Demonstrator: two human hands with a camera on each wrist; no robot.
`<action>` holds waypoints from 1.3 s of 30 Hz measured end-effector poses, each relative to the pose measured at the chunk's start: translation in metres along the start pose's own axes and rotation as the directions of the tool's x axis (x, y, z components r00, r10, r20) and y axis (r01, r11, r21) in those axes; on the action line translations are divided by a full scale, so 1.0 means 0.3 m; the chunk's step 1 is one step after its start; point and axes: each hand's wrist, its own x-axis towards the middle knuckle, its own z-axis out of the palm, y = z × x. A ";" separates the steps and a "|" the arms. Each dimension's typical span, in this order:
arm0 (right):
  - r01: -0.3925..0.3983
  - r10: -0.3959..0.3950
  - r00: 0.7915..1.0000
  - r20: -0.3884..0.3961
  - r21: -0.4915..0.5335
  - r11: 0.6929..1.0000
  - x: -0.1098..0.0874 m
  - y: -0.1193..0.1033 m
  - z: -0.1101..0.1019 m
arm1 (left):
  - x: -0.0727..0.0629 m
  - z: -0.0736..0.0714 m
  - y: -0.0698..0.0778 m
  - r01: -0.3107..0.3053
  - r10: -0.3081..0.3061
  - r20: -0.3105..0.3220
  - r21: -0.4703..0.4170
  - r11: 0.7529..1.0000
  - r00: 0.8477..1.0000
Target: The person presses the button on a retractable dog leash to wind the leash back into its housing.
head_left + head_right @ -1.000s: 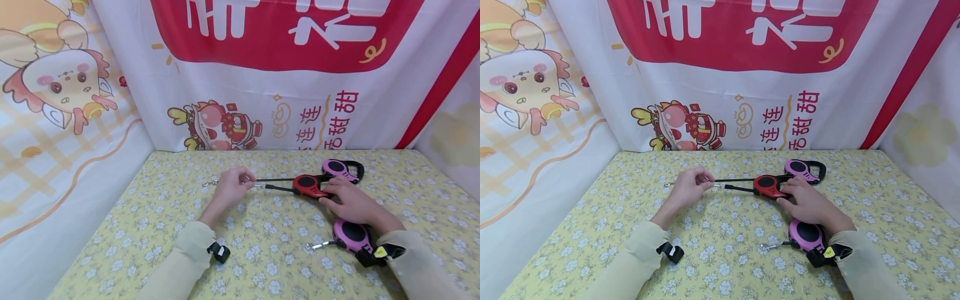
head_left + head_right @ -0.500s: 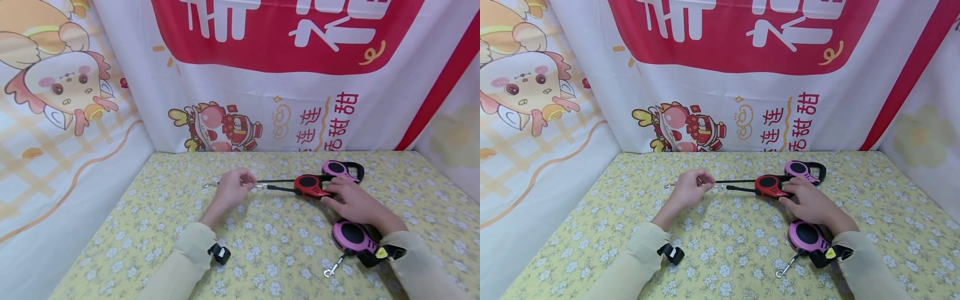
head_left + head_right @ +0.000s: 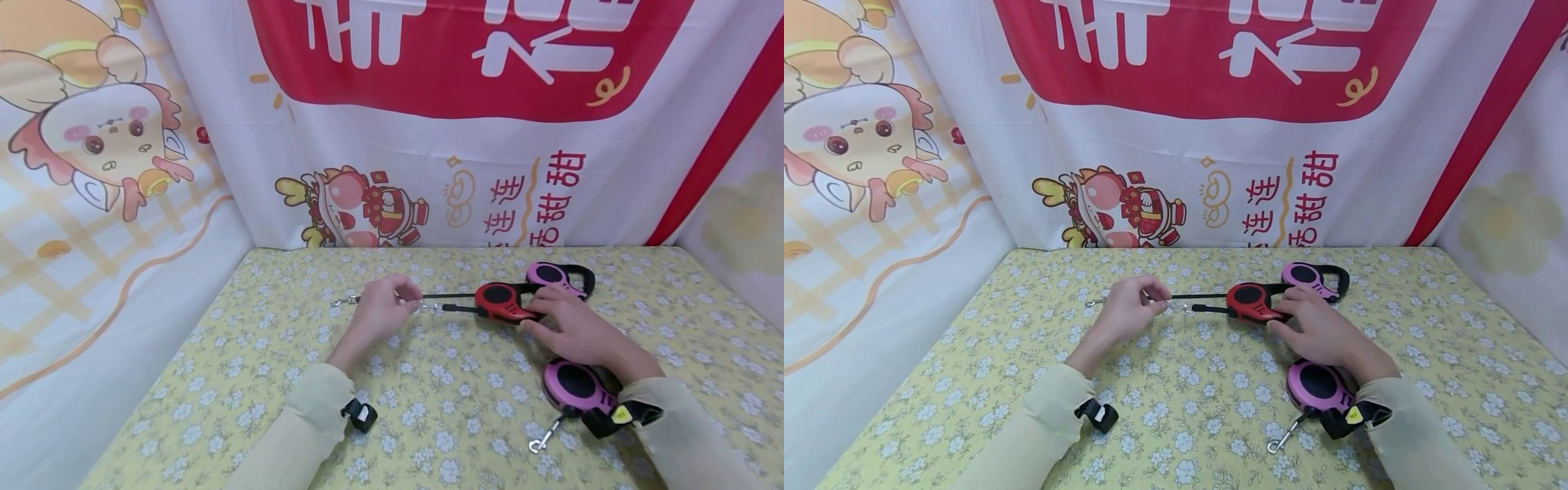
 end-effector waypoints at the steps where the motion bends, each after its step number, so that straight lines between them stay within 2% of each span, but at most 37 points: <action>1: -0.002 0.002 1.000 0.000 0.000 1.000 0.000 -0.001 0.000 | -0.001 0.000 0.002 -0.004 0.004 0.000 0.005 1.000 1.000; 12: -0.019 0.018 0.999 0.028 0.017 1.000 0.002 -0.019 0.003 | -0.006 0.008 0.013 0.012 -0.012 0.017 -0.010 1.000 1.000; 20: -0.013 0.013 0.999 0.030 0.010 1.000 0.003 -0.027 0.006 | -0.013 0.011 0.015 -0.003 0.003 0.010 -0.021 1.000 1.000; 28: 0.003 -0.004 1.000 0.021 0.007 1.000 0.009 -0.035 0.014 | -0.008 0.014 0.014 -0.047 0.047 0.019 0.000 0.999 0.999; 39: 0.006 -0.006 1.000 0.021 0.007 1.000 0.012 -0.041 0.018 | -0.006 0.016 0.012 -0.041 0.041 0.027 0.001 0.999 0.999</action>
